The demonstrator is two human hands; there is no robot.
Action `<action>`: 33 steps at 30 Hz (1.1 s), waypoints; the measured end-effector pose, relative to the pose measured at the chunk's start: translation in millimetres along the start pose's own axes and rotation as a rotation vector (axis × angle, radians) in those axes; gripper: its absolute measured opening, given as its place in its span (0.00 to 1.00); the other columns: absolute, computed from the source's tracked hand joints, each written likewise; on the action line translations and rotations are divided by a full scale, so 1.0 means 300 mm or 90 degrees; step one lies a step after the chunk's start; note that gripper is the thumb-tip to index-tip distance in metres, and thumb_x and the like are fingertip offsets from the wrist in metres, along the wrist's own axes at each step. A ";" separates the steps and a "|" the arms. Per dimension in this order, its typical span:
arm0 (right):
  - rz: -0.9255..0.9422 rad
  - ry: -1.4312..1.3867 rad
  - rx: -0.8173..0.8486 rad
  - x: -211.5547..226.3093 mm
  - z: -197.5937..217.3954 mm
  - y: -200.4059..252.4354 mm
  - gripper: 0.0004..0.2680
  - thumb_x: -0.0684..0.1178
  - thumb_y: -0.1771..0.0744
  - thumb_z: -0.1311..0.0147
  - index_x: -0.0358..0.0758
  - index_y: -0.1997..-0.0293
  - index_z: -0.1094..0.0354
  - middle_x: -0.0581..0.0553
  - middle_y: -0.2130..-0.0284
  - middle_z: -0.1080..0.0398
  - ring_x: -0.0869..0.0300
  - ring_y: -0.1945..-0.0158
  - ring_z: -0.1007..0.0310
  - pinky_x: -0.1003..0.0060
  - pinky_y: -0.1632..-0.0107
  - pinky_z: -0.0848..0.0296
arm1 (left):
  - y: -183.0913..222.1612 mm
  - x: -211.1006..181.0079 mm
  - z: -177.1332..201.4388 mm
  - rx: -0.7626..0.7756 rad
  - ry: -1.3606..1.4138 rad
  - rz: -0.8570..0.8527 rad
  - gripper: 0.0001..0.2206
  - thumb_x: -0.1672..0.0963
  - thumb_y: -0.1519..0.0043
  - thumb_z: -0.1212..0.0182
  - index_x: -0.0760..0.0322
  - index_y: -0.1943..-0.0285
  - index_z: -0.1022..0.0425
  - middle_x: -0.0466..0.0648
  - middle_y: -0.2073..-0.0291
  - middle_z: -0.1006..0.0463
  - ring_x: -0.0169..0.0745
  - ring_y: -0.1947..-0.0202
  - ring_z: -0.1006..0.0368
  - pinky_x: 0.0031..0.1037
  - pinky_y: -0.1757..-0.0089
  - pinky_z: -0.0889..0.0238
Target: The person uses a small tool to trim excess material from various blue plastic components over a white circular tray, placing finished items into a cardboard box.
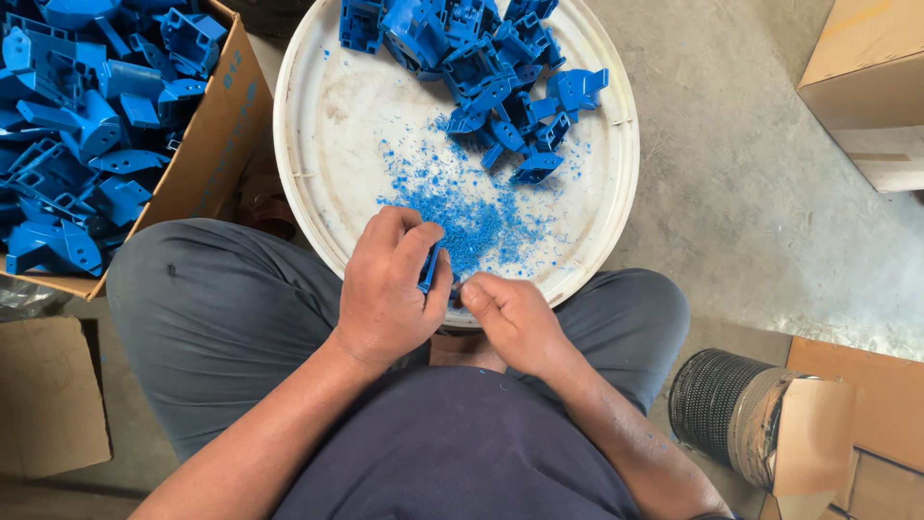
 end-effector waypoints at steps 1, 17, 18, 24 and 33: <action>0.002 -0.013 0.018 -0.002 -0.011 0.005 0.14 0.54 0.28 0.55 0.33 0.64 0.33 0.41 0.77 0.34 0.57 0.71 0.37 0.62 0.66 0.31 | -0.004 0.001 0.003 -0.011 -0.003 0.002 0.12 0.63 0.43 0.34 0.70 0.52 0.28 0.57 0.59 0.28 0.56 0.60 0.29 0.39 0.61 0.33; 0.128 -0.016 -0.110 -0.099 0.014 -0.031 0.10 0.46 0.36 0.37 0.39 0.52 0.23 0.50 0.72 0.28 0.68 0.71 0.34 0.70 0.67 0.33 | 0.162 0.315 -0.202 0.089 0.471 0.622 0.10 0.60 0.43 0.36 0.65 0.54 0.28 0.49 0.68 0.26 0.41 0.72 0.32 0.33 0.71 0.39; 0.118 -0.051 -0.122 -0.127 0.015 -0.051 0.09 0.46 0.35 0.38 0.39 0.52 0.23 0.51 0.71 0.26 0.69 0.70 0.32 0.71 0.66 0.32 | 0.150 0.353 -0.151 0.044 0.442 0.628 0.10 0.59 0.44 0.35 0.64 0.55 0.28 0.49 0.69 0.26 0.39 0.73 0.31 0.32 0.71 0.38; -0.068 -0.149 -0.156 -0.315 0.033 -0.085 0.09 0.47 0.33 0.41 0.39 0.50 0.23 0.49 0.75 0.30 0.67 0.71 0.37 0.69 0.67 0.35 | 0.043 0.664 0.296 -0.303 0.348 0.634 0.10 0.56 0.43 0.35 0.57 0.57 0.30 0.41 0.70 0.28 0.37 0.71 0.30 0.35 0.72 0.35; -0.025 -0.075 -0.082 -0.251 -0.017 -0.088 0.10 0.51 0.35 0.40 0.41 0.53 0.23 0.48 0.71 0.23 0.65 0.67 0.27 0.68 0.61 0.28 | -0.228 0.974 0.831 -0.391 0.306 0.544 0.16 0.46 0.33 0.43 0.49 0.43 0.37 0.42 0.53 0.29 0.37 0.59 0.28 0.43 0.66 0.27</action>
Point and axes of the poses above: each hand's wrist, its own y-axis away from the middle knuckle, its own z-axis out of the back of the hand, x = y × z, the point moved 7 cm from there along -y, towards the middle knuckle
